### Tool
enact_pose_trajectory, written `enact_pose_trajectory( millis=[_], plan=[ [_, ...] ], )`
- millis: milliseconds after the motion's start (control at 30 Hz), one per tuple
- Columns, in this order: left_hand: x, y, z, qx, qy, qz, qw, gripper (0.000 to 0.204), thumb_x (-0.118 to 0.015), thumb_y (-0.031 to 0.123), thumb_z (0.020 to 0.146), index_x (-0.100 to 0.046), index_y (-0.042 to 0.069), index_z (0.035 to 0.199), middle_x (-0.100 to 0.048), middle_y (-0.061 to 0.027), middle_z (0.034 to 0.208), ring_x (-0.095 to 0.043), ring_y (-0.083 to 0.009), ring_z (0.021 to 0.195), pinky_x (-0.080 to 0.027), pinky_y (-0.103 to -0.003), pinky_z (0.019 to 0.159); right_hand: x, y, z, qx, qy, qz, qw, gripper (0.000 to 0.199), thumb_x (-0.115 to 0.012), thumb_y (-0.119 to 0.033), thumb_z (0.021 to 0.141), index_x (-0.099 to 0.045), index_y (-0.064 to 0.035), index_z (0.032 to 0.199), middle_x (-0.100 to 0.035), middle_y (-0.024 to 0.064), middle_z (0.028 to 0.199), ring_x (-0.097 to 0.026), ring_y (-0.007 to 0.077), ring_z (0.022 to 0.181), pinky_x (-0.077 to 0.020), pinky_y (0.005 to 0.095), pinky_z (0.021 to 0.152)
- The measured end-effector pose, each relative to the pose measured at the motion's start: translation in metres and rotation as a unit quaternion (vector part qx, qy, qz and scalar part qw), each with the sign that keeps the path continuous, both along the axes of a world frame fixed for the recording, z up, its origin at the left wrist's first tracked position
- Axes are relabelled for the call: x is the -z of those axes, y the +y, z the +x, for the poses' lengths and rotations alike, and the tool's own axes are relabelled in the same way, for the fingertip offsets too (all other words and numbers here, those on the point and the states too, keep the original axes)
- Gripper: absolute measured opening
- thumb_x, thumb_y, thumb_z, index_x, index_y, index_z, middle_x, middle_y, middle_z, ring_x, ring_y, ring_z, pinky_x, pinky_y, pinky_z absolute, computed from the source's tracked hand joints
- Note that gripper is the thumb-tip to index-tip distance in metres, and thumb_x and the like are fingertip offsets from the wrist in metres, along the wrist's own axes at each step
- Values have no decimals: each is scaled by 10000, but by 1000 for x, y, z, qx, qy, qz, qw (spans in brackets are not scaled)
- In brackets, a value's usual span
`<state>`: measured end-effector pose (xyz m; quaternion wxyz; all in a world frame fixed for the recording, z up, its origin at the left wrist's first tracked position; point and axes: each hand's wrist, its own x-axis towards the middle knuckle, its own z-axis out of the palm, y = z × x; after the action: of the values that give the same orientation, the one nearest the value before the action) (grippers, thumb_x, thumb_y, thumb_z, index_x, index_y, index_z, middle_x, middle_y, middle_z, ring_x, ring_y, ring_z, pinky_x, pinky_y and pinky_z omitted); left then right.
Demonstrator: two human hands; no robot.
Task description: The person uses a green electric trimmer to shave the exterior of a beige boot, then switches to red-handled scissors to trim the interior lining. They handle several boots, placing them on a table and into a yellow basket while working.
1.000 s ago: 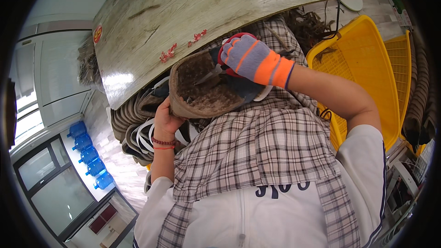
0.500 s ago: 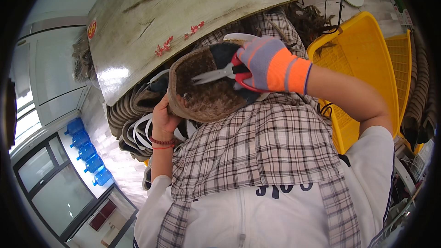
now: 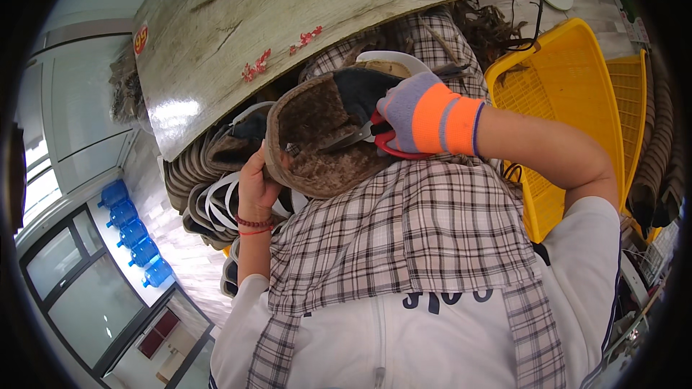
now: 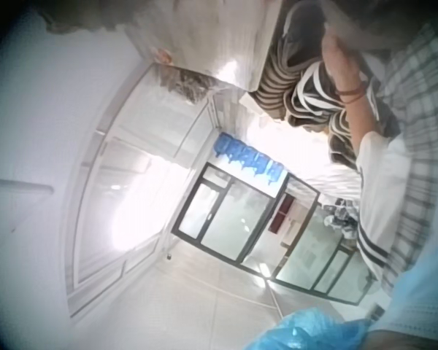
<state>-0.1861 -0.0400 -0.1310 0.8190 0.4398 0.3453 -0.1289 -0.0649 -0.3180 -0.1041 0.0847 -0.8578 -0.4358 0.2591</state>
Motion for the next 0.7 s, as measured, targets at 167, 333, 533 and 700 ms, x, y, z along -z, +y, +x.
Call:
enact_pose_trajectory(
  millis=[167, 333, 533, 700],
  plan=[
    [-4, -2, 0, 3, 5, 8, 1000, 241, -494, 250, 936, -539, 42, 823, -498, -48, 666, -426, -159, 636, -387, -301, 704, 5, 4, 1, -17, -5, -26, 999, 300, -656, -347, 722, -662, -65, 824, -648, 110, 724, -646, 282, 697, -512, 366, 617],
    [-3, 2, -2, 16, 6, -4, 1000, 222, -486, 227, 936, -559, 26, 874, -528, -55, 722, -451, -161, 662, -394, -295, 702, 6, 0, 3, -4, 6, -18, 1000, 394, -708, -413, 672, -637, -58, 828, -632, 108, 739, -628, 268, 682, -498, 361, 586],
    [-4, 25, -10, 125, 13, -82, 989, 375, -465, 237, 948, -513, -54, 1179, -584, -180, 1139, -588, -215, 991, -457, -337, 894, 3, -8, 3, 27, -62, 81, 994, 417, -701, -433, 680, -615, -54, 834, -593, 105, 716, -600, 278, 677, -483, 368, 585],
    [7, 29, -9, 122, 1, -98, 988, 393, -479, 201, 931, -479, -86, 1199, -533, -260, 1184, -579, -261, 1024, -463, -356, 922, 1, 6, 2, 8, -79, -17, 997, 412, -632, -469, 753, -624, -74, 869, -633, 90, 777, -629, 245, 727, -496, 334, 599]
  ],
)
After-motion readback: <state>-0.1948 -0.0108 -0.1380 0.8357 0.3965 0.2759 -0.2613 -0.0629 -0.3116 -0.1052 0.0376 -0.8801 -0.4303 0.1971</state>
